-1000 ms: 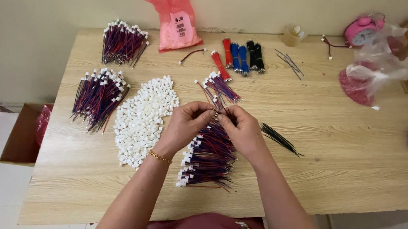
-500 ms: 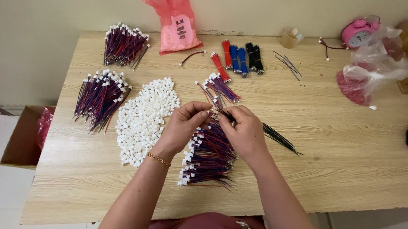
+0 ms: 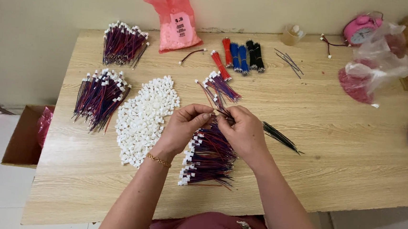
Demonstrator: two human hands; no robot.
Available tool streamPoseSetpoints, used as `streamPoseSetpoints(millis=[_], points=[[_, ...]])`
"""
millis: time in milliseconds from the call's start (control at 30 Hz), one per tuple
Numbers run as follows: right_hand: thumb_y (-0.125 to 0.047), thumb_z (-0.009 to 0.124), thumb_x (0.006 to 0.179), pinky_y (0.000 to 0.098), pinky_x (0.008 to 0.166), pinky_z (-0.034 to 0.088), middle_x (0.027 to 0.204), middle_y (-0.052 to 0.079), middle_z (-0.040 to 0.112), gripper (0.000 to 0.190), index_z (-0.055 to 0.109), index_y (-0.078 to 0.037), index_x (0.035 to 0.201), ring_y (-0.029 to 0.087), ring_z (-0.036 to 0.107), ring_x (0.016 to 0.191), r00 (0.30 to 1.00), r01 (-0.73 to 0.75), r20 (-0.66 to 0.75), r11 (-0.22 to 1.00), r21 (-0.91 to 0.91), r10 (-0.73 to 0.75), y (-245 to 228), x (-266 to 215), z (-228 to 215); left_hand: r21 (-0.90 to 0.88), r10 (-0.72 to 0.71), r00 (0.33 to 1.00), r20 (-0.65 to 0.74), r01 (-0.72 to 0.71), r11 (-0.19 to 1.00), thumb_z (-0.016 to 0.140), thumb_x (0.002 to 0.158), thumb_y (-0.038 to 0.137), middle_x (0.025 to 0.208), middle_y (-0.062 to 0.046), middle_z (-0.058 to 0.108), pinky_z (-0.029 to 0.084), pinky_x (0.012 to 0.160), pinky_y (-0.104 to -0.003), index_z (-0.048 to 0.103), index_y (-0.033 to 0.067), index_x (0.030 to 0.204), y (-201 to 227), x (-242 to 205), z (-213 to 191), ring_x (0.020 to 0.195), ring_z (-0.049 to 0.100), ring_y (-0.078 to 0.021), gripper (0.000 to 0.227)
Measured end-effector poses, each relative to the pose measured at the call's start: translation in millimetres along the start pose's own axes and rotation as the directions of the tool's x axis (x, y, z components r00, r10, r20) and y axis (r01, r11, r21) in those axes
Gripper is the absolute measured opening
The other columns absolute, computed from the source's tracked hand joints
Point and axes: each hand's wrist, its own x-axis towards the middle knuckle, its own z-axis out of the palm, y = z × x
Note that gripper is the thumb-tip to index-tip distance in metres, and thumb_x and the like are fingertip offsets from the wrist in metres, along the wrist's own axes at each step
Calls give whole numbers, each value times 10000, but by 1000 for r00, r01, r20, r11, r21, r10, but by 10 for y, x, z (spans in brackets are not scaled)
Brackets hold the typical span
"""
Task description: The person assembles wire harnesses by inserting white plastic connectors onto the ends of red and black wires. They repeatedly pick up a wire, slide a connector onto it, and place the finished piece on a growing pile on the table.
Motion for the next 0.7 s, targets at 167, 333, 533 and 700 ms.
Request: streamPoseSetpoints(millis=[167, 333, 533, 700], points=[[-250, 695, 848, 377, 637, 531, 701, 103, 605, 147, 690, -103, 849, 286, 664, 719, 1000, 13, -10, 998, -65, -13, 106, 8, 48, 63, -1, 1000, 12, 1, 998, 626, 922, 40, 901, -112, 689, 603, 771, -319, 670, -26, 1088, 54, -11, 31, 836, 676, -155, 184], [-274, 693, 837, 376, 648, 536, 711, 93, 601, 160, 685, -115, 851, 278, 666, 726, 1000, -14, -18, 996, -90, 13, 180, 12, 106, 110, -12, 1000, 21, 9, 994, 624, 929, 56, 903, -112, 700, 603, 768, -304, 680, -17, 1083, 89, -27, 75, 839, 679, -152, 179], [-270, 702, 831, 378, 636, 525, 702, 120, 590, 162, 673, -111, 822, 309, 663, 740, 999, 29, -44, 998, -64, -32, 211, 38, 171, 77, -28, 1000, -7, 28, 997, 634, 917, 38, 845, -95, 682, 602, 753, -313, 683, -25, 1063, -66, 32, 49, 796, 666, -141, 166], [-291, 689, 836, 396, 669, 521, 720, 138, 618, 214, 679, -77, 835, 312, 666, 757, 999, -38, 13, 999, 19, 37, 275, 19, 240, 144, -43, 999, 2, 42, 989, 637, 912, 31, 809, -88, 689, 601, 722, -294, 696, -11, 1049, -33, 9, 54, 764, 661, -129, 155]])
